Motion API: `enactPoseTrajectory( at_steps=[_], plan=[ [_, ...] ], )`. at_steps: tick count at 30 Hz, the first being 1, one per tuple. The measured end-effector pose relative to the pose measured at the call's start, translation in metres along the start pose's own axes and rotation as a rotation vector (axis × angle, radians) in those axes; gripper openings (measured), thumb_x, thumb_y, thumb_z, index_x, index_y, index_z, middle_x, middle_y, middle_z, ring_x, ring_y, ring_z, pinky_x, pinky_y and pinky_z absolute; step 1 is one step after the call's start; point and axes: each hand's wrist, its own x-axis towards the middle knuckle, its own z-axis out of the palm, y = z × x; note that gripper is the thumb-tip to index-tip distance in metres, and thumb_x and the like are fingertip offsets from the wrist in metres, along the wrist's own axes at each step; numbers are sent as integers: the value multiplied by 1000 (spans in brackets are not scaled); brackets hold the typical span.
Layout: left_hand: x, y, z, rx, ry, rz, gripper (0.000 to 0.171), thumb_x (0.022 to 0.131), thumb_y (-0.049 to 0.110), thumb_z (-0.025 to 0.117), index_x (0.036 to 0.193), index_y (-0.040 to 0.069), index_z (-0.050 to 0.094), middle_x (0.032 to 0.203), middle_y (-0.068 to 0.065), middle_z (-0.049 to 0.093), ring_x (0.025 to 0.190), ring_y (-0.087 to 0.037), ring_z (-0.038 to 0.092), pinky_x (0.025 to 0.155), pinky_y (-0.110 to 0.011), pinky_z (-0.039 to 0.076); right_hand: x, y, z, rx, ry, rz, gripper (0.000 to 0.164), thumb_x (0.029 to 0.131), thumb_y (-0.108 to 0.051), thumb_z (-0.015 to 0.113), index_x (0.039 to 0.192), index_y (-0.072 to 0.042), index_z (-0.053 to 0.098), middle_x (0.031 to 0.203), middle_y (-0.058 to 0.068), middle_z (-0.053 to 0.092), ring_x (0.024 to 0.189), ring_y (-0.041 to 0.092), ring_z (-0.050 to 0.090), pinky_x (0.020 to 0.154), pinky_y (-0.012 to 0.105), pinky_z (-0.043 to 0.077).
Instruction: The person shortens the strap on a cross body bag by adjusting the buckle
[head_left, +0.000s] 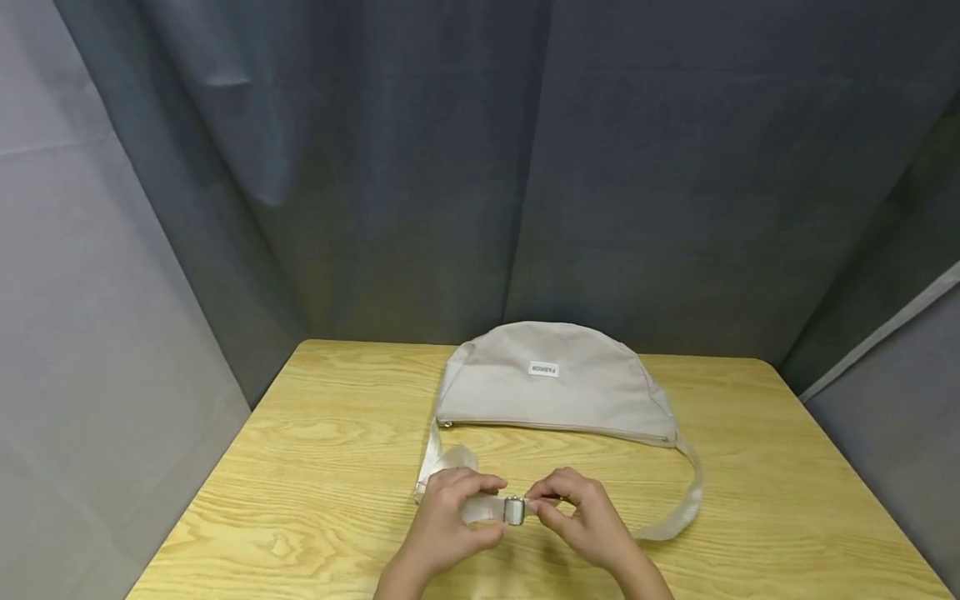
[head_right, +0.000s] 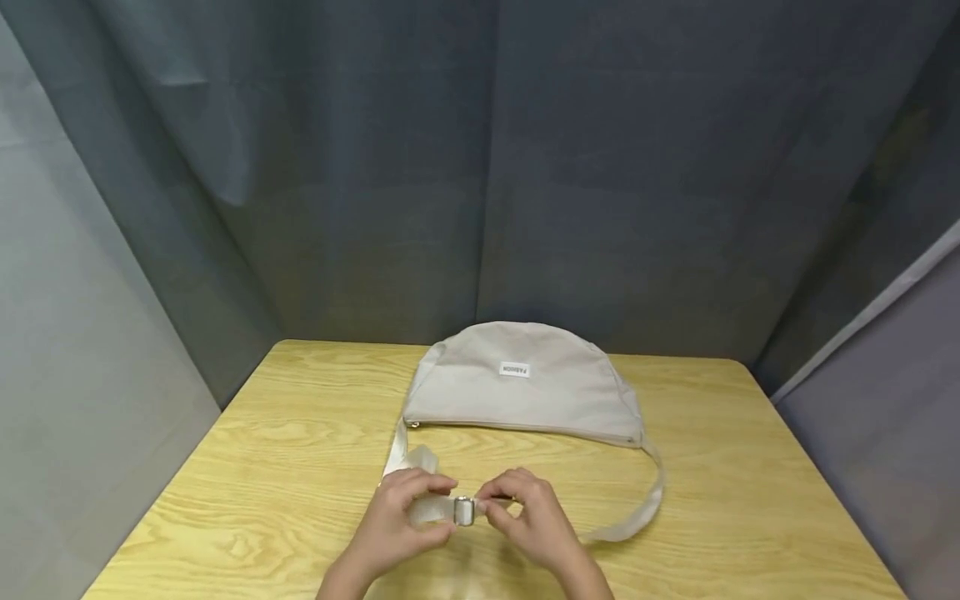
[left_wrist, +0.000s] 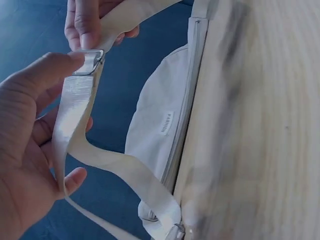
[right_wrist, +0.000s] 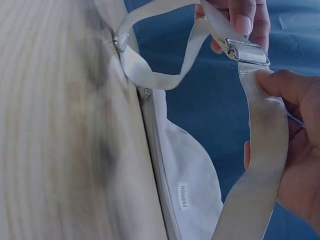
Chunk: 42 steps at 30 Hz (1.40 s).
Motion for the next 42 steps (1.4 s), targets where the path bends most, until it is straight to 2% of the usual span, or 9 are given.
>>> enactPoseTrajectory(
  at_steps=[2,5,9,15,19,24,30,37,42],
  plan=[
    [-1,0,2,17,-11,17,49,60,20,87,104,19,67,97,16,63,91,-4,55,89,-49,37,-1,1,2,20,-3,17,11,83,-3,67,90,-11,68,86,0,64,76,11,58,67,30,52],
    [-3,0,5,27,-16,34,52,58,20,88,105,18,67,99,14,63,91,-3,55,90,-54,34,1,-6,4,28,-3,49,11,82,1,67,89,-7,67,84,1,64,75,13,58,68,29,51],
    [-5,-2,10,53,24,76,49,58,18,88,102,18,68,97,14,63,87,-2,55,87,-50,37,1,-7,5,53,-2,104,15,81,7,66,88,-7,66,83,0,65,75,14,58,70,29,50],
    [-6,-4,10,59,54,97,44,59,22,86,99,19,69,95,15,64,85,-1,56,86,-44,37,-2,5,2,89,-50,178,9,87,-9,66,95,-12,66,87,-7,66,79,13,60,73,31,49],
    [-6,-4,7,28,62,97,44,59,20,86,99,19,69,95,15,64,85,-2,56,86,-41,38,-2,8,-6,98,-94,215,10,88,-17,64,97,-13,68,91,-6,67,81,14,60,72,33,49],
    [-6,-4,4,-22,58,81,44,59,19,87,100,20,68,97,15,65,87,-3,57,86,-40,38,-4,10,-12,137,-117,223,8,89,-16,63,93,-12,69,88,-2,68,77,14,59,67,32,50],
    [-7,-5,5,-42,54,66,45,61,19,86,102,20,69,97,15,65,89,-4,57,85,-36,40,-3,10,-9,192,-98,205,7,88,-10,63,91,-8,69,85,1,67,72,12,58,60,30,51],
    [-9,-7,6,-62,60,75,45,61,17,87,102,19,68,95,13,65,88,-7,58,82,-38,42,-1,13,-1,283,-104,162,8,88,-2,61,92,-2,67,84,9,66,69,8,55,56,28,49],
    [-13,-6,8,-80,42,29,47,60,14,87,103,20,68,96,14,65,88,-7,58,80,-36,42,-1,14,8,328,-134,158,9,88,0,59,94,-1,67,85,10,67,70,8,56,57,28,49]
  ],
)
